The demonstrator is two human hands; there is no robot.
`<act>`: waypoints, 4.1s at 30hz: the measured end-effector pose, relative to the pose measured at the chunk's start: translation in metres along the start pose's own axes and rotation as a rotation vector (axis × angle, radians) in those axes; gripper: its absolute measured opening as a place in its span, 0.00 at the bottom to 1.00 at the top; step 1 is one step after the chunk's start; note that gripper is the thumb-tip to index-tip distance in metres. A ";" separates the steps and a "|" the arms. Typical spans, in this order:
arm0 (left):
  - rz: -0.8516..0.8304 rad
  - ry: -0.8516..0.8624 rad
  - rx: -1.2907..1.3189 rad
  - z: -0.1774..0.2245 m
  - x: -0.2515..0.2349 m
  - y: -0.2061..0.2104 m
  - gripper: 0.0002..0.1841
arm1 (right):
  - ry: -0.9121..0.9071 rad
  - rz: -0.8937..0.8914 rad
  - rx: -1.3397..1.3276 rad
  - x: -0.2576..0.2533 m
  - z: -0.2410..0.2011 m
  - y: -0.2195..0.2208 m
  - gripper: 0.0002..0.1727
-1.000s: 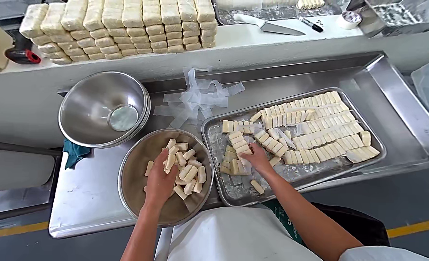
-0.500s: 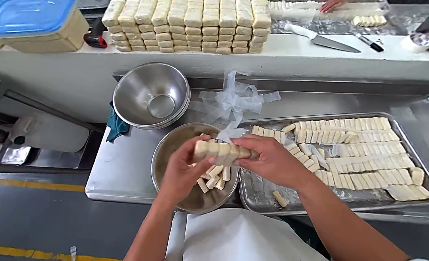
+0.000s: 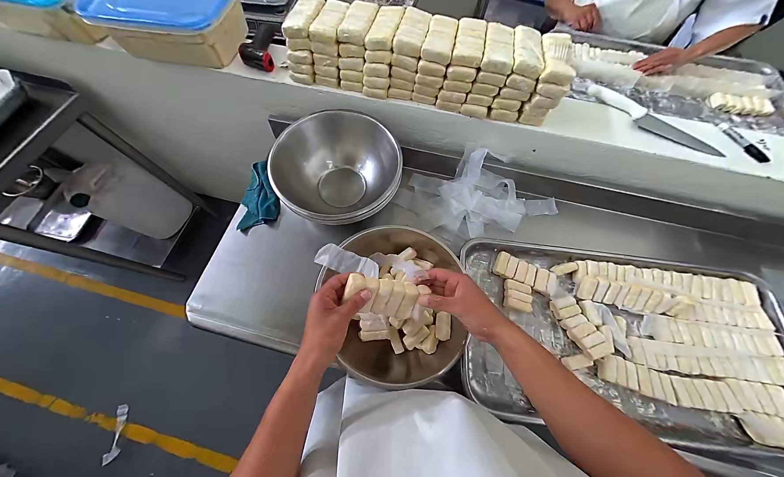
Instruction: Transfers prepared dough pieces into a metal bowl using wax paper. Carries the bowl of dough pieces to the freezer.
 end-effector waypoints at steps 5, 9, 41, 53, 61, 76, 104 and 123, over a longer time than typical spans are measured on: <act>0.046 -0.082 0.136 -0.012 0.007 0.005 0.14 | -0.062 0.154 0.056 0.008 0.001 -0.010 0.22; 0.038 -0.093 0.220 -0.015 0.005 0.013 0.14 | -0.102 0.146 0.058 0.013 -0.011 -0.014 0.21; 0.034 0.311 -0.220 0.050 0.006 0.052 0.17 | -0.300 0.144 0.302 0.011 -0.051 0.032 0.19; 0.087 0.168 -0.017 0.022 0.005 0.011 0.19 | -0.260 0.180 0.498 0.011 -0.035 -0.021 0.06; -0.074 0.231 0.001 0.046 0.005 0.034 0.14 | -0.449 -0.063 0.557 0.015 -0.057 0.033 0.11; -0.136 -0.137 -0.666 -0.035 -0.018 0.018 0.29 | -0.966 0.749 0.486 -0.002 -0.229 -0.161 0.14; -0.417 -0.220 -0.698 -0.044 0.019 0.076 0.31 | -0.043 -0.318 0.786 0.001 0.015 -0.006 0.30; 0.096 0.184 -0.191 0.018 0.010 0.021 0.18 | -0.196 0.267 0.365 0.021 -0.012 -0.035 0.34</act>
Point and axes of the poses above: each hand's wrist, its own x-axis away from the middle knuckle, its own y-axis out of the palm, z = x × y, the point moved 10 cm from there along -x, towards the middle knuckle, and after that the axes turned 4 degrees about -x, right-handed, at the moved point
